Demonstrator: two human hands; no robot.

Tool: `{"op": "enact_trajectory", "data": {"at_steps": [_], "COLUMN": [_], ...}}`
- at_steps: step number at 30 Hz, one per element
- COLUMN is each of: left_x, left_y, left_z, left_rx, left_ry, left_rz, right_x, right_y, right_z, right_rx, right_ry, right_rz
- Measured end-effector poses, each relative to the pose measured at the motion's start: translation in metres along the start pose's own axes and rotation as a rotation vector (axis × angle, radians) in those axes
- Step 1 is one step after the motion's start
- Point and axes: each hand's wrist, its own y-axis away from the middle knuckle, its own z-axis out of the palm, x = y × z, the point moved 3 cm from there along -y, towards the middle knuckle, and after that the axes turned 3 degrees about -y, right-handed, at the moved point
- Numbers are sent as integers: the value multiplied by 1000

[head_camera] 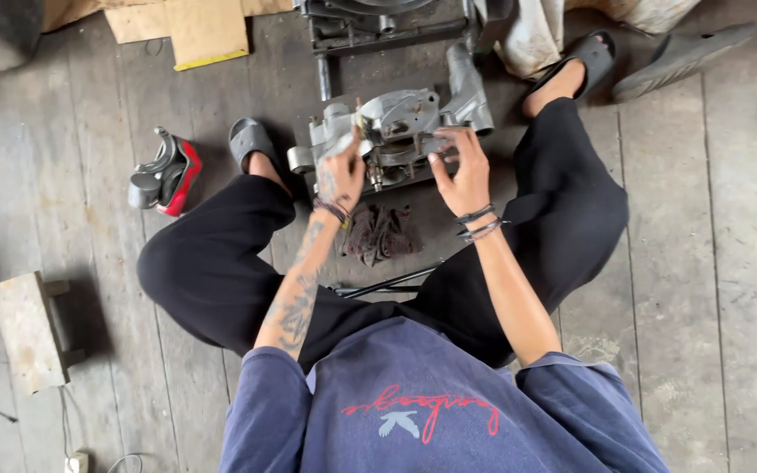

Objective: Cleaning a motorcycle engine casing using a small brush and cloth while sitting on the floor.

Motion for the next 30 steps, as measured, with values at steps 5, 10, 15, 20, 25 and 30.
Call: {"op": "enact_trajectory", "data": {"at_steps": [5, 10, 15, 20, 25, 30], "left_x": [-36, 11, 12, 15, 2, -10], "left_y": [-31, 18, -22, -11, 30, 4], "left_z": [11, -19, -10, -21, -7, -1], "left_rx": [77, -84, -34, -54, -85, -41], "left_ry": [-2, 8, 14, 98, 45, 235], "left_rz": [-9, -70, -84, -144, -176, -212], "right_x": [9, 51, 52, 47, 45, 34], "right_y": [-12, -22, -18, -22, -21, -31], "right_z": [7, 28, 40, 42, 54, 56], "right_rx": [47, 90, -66, -115, -85, -117], "right_ry": [141, 63, 188, 270, 383, 414], "right_rz": [-14, 42, 37, 82, 108, 140]}}
